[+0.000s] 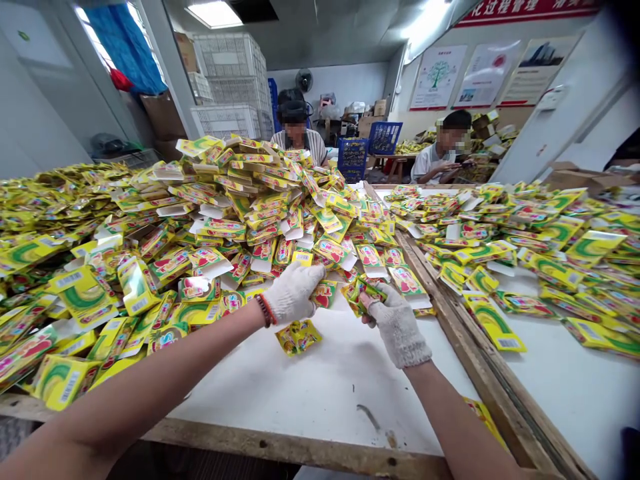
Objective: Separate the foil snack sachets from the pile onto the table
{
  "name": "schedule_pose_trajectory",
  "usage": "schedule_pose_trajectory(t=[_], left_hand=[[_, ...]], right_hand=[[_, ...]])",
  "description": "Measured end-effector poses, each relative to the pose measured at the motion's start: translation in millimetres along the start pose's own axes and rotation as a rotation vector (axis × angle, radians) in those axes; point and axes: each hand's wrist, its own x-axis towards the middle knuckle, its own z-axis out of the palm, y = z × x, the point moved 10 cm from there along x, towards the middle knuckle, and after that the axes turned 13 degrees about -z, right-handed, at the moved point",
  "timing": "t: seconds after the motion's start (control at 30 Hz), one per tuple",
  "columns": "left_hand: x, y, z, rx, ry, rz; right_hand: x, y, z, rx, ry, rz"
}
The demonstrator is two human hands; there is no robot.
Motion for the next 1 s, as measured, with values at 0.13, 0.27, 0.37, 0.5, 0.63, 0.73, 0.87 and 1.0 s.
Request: schedule_pose_trajectory(t=[0.13, 0.27, 0.37, 0.5, 0.63, 0.73, 0.87, 1.0], left_hand=[[-32, -1, -3.8, -0.119, 0.063, -0.1], [-54, 13, 10.4, -0.203, 0.061, -0.034], [-56, 20, 19.6, -0.188, 0.036, -0.015], [-49, 11, 17.7, -0.224, 0.035, -0.128], [-50, 10, 15.1, -0.281, 0.051, -0.143], [-52, 11, 17.9, -0.292, 0.054, -0.145], [-52, 8, 18.9, -0.281, 0.07, -0.187], [-50, 17, 17.4, -0.365, 0.024, -0.122]], right_hand=[[-4, -5, 14, -0.238, -0.197, -0.075], [-12, 1, 28, -0.37, -0.399, -0.067], [-13, -6, 25, -0.474, -0.366, -0.124], [-14, 8, 21, -0.257, -0.276, 0.059], [-10, 2, 18, -0.398, -0.209, -0.024], [-18, 6, 36, -0.348, -0.366, 0.018], [-37, 10, 49, -0.07, -0.461, 0.191], [-53, 9, 65, 0.017, -0.633, 0.284]])
